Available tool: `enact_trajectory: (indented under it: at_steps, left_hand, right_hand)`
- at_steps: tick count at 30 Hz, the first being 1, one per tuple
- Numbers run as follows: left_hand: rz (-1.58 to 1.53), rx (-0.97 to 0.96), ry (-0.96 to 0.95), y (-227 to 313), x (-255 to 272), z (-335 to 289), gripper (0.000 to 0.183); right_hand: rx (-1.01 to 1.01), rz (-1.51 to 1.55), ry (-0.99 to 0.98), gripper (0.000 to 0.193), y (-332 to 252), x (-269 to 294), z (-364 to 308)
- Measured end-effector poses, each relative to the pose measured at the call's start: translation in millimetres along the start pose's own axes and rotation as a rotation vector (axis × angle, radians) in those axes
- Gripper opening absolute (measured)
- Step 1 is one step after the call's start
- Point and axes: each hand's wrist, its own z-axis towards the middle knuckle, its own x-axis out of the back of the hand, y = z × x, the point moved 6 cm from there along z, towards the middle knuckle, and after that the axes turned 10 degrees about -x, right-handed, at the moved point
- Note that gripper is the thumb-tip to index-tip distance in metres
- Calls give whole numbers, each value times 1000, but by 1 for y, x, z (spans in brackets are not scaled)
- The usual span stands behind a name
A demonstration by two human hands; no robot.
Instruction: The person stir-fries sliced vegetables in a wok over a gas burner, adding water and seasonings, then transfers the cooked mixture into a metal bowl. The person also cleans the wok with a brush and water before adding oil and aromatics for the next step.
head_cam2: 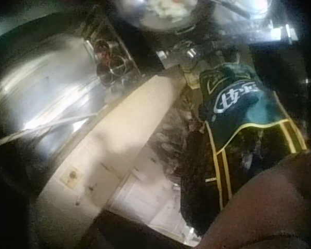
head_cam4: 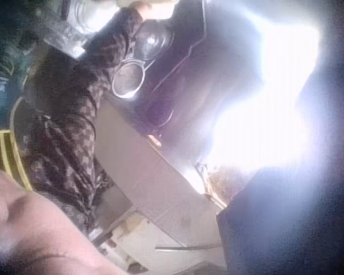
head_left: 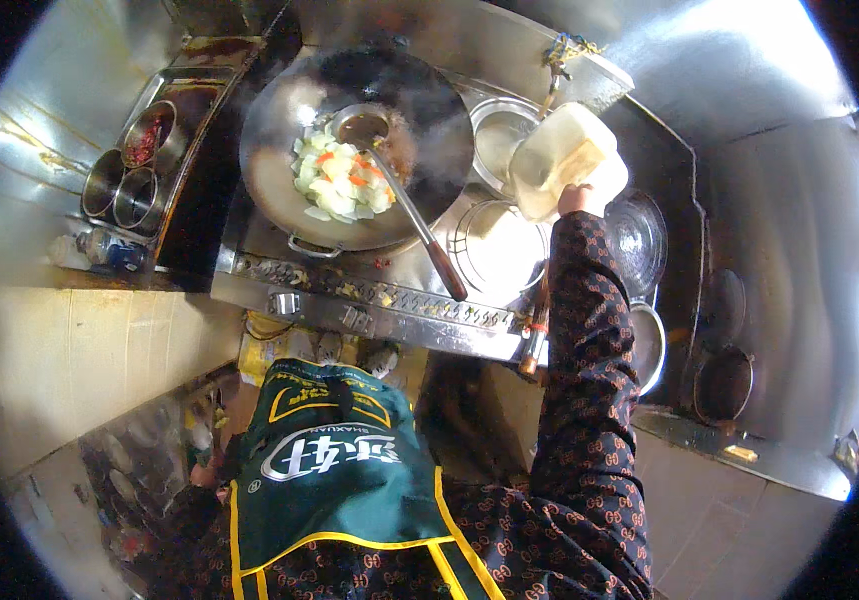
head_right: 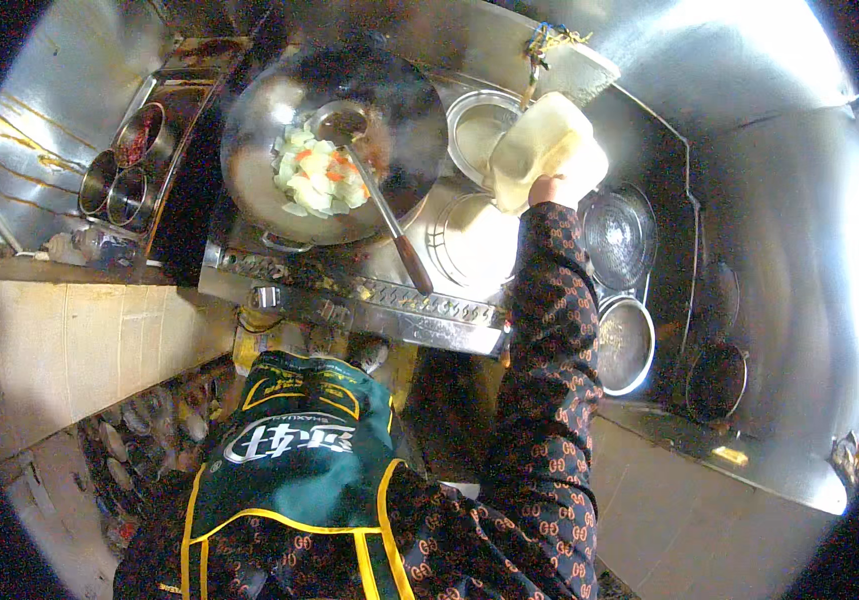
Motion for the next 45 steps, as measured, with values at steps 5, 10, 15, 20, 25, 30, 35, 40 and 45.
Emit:
enact_trajectory:
  at_steps: [5, 10, 15, 20, 25, 30, 35, 40, 45]
  left_hand:
    - [10, -203, -99, 109, 5, -5, 69]
    - [23, -284, -61, 183, 12, 1, 69]
    - [212, -371, -1, 161, -7, 56, 71]
    - [361, -649, -41, 158, -18, 132, 68]
    - [187, -423, -186, 248, 3, 132, 73]
    - [220, -431, -120, 343, 25, 102, 78]
    - [178, -492, -85, 344, 13, 106, 74]
    - [102, -324, -293, 284, -8, 119, 68]
    - [147, -378, -239, 236, 9, 133, 68]
  right_hand:
    - [-18, 329, -191, 29, -3, -40, -6]
    - [-779, 2190, -471, 17, 33, -44, -74]
    - [-884, 2712, -546, 20, 61, -4, -203]
    - [-613, 2923, -505, 19, 76, 22, -305]
    - [-883, 2875, -307, 13, 93, 48, -341]
    - [-887, 2534, -127, 14, 144, 84, -365]
    - [-679, 1907, -213, 18, 179, 92, -356]
    - [-543, 1091, -2, 24, 180, 125, -339]
    - [-424, 794, 64, 27, 153, 181, -342]
